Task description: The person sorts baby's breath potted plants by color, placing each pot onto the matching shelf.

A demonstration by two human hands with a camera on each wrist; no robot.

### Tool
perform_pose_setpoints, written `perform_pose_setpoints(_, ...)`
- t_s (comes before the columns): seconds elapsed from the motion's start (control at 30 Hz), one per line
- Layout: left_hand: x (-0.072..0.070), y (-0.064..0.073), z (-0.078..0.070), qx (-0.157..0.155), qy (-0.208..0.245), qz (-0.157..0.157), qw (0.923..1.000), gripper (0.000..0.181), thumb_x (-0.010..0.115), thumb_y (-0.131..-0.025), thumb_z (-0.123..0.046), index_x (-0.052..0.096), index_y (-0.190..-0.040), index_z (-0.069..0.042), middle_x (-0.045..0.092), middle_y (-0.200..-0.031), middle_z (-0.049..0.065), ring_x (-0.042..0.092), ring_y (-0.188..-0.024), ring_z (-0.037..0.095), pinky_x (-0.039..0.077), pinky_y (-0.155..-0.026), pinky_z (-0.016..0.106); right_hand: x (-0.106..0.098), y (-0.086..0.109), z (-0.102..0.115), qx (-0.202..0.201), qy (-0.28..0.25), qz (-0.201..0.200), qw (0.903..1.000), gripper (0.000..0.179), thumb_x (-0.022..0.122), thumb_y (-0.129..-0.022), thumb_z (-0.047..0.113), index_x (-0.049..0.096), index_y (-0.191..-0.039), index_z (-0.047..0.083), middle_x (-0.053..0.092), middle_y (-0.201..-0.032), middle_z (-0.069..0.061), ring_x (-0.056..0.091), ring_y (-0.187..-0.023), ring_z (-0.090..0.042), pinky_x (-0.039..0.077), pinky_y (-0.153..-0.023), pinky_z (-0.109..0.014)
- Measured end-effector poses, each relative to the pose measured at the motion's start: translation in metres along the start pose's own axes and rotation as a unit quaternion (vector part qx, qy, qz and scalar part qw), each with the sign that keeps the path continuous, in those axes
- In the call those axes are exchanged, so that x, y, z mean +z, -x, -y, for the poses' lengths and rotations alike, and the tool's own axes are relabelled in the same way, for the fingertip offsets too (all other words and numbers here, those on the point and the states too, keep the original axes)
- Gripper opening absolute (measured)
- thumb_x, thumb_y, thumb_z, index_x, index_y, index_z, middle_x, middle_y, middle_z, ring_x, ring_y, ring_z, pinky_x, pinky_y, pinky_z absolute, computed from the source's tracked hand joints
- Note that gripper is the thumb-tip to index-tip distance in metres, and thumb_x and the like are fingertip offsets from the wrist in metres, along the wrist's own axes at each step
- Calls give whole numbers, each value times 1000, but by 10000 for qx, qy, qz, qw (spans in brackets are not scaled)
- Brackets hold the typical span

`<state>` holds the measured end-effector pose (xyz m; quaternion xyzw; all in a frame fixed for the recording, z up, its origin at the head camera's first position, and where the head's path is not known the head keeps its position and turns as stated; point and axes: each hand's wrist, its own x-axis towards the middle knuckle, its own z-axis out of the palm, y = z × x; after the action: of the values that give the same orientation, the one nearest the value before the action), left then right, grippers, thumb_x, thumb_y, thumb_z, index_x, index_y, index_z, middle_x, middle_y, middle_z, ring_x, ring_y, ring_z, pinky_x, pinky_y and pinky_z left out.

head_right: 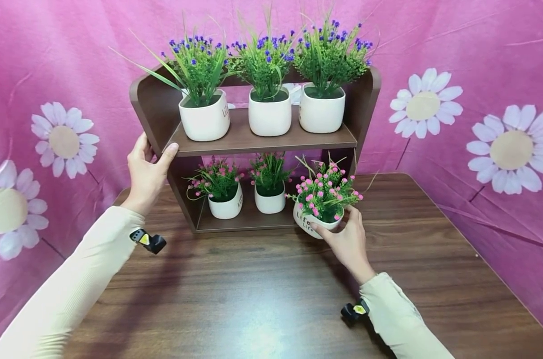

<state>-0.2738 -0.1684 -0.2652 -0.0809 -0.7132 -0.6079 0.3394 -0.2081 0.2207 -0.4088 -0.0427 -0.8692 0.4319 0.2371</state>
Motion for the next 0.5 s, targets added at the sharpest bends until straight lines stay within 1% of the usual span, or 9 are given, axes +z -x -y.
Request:
perform_pose_setpoints(0.07,0,1,-3,8,48,5,10000,55,73,-84,-10,53,-136,-7,61,-124,13,59,-109,20,45,-94,25,5,-2,3,140,-64,-75,9999,87,84,-71,36,38,-134,-3,50,-116,-18,56,-97,-28,44,-80,-28)
perform_pose_setpoints(0.13,-1,3,-11,2,25,12,10000,55,72,-85,-8,52,-135,-3,61,-124,16,59,-110,24,45,-94,25,11,-3,6,223,-111,-180,9995,88,83,-72,39,37,-134,-3,49,-114,-17,55,-96,-27,42,-79,-28)
perform_pose_setpoints(0.23,-1,8,-24,6,6,49,10000,54,70,-85,-4,50,-135,2,59,-126,22,58,-112,30,45,-96,28,20,-5,9,289,-177,-370,9987,85,83,-71,39,39,-131,-3,49,-110,-18,50,-96,-28,37,-79,-33)
perform_pose_setpoints(0.3,-1,11,-31,-1,-62,64,10000,53,69,-86,-4,50,-135,3,58,-126,23,58,-113,31,45,-96,28,27,-6,10,288,-223,-494,9981,83,84,-71,38,40,-129,-3,49,-110,-18,50,-98,-30,36,-80,-36)
perform_pose_setpoints(0.4,-1,13,-35,1,-105,91,9999,53,69,-86,-4,50,-135,4,58,-127,23,57,-114,32,45,-97,29,37,-6,11,347,-366,-681,9964,81,85,-70,33,40,-127,-4,48,-111,-20,50,-100,-32,36,-81,-39)
perform_pose_setpoints(0.5,0,13,-35,3,-108,98,9999,53,69,-86,-4,50,-135,3,58,-127,22,57,-115,31,45,-97,30,47,-5,10,454,-509,-893,9937,81,85,-70,30,39,-126,-5,44,-116,-21,47,-104,-33,36,-86,-40)
